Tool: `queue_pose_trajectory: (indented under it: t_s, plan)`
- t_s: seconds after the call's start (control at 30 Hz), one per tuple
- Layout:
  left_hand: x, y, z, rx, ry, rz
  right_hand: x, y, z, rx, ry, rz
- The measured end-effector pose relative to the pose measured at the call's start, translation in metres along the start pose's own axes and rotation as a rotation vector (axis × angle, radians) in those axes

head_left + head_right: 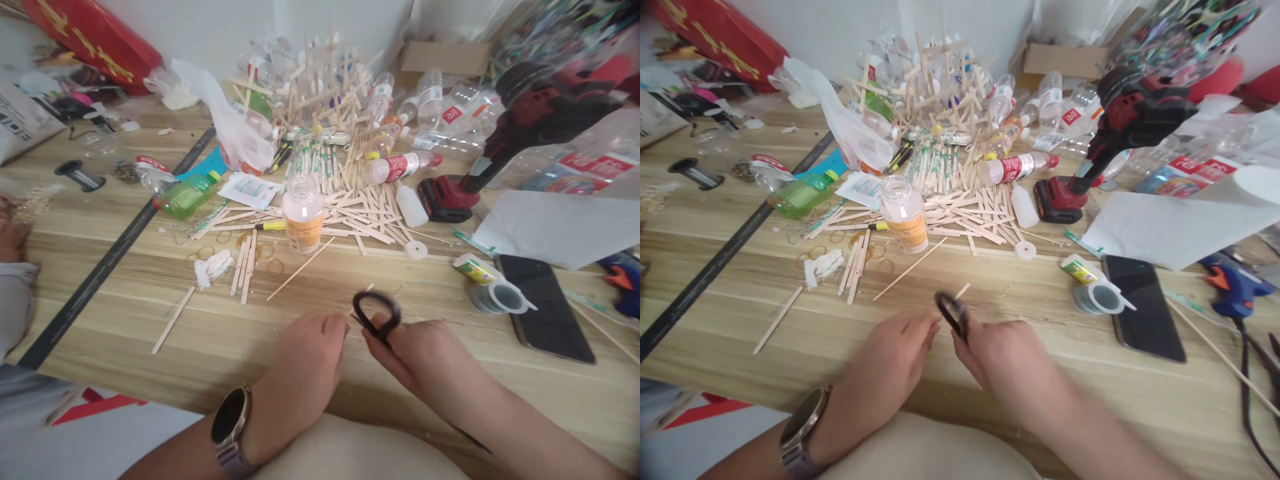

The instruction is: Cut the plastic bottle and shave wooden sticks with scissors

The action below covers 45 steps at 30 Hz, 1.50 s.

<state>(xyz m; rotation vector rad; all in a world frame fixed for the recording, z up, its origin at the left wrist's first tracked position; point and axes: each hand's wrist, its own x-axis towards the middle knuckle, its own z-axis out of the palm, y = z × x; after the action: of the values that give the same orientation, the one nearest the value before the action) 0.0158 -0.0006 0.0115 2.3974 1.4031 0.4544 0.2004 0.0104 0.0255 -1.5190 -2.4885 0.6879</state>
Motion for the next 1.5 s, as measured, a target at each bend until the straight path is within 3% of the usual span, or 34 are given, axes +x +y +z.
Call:
queue_pose_trajectory:
  t_s: [0.07,0.13,0.23,0.3,0.47,0.6,0.77,0.93,1.03,1.23,1.5]
  plan:
    - [0.000,0.000,0.000,0.026,0.042,0.025,0.004,-0.001,-0.003,0.400,-0.172,0.182]
    - [0.001,-0.001,-0.001,0.027,0.073,0.027,0.008,0.000,-0.003,0.523,-0.207,0.205]
    - [0.001,-0.002,-0.003,0.026,0.100,0.022,0.012,0.004,0.000,0.229,-0.010,0.009]
    - [0.001,-0.003,-0.004,0.050,0.121,0.027,0.014,0.005,0.002,0.115,0.055,-0.059]
    - [0.001,-0.004,-0.004,0.139,0.142,0.038,0.019,0.004,0.003,0.266,-0.052,-0.017]
    - [0.002,-0.004,-0.004,0.115,0.084,0.028,0.022,0.005,0.002,0.239,0.050,-0.051]
    - [0.004,-0.004,-0.004,0.172,0.154,0.053,0.024,0.004,0.000,0.335,-0.026,0.008]
    - [0.004,-0.006,-0.006,0.134,0.152,0.065,0.026,0.004,0.000,0.226,0.095,-0.066]
    - [0.002,-0.007,-0.006,0.189,0.201,0.073,0.027,0.002,0.002,0.257,0.041,-0.052]
    - [0.000,-0.009,-0.006,0.143,0.183,0.042,0.029,0.006,0.006,0.090,0.123,-0.234]
    - [-0.003,-0.011,-0.009,0.188,0.210,0.064,0.033,0.003,0.007,0.190,0.125,-0.203]
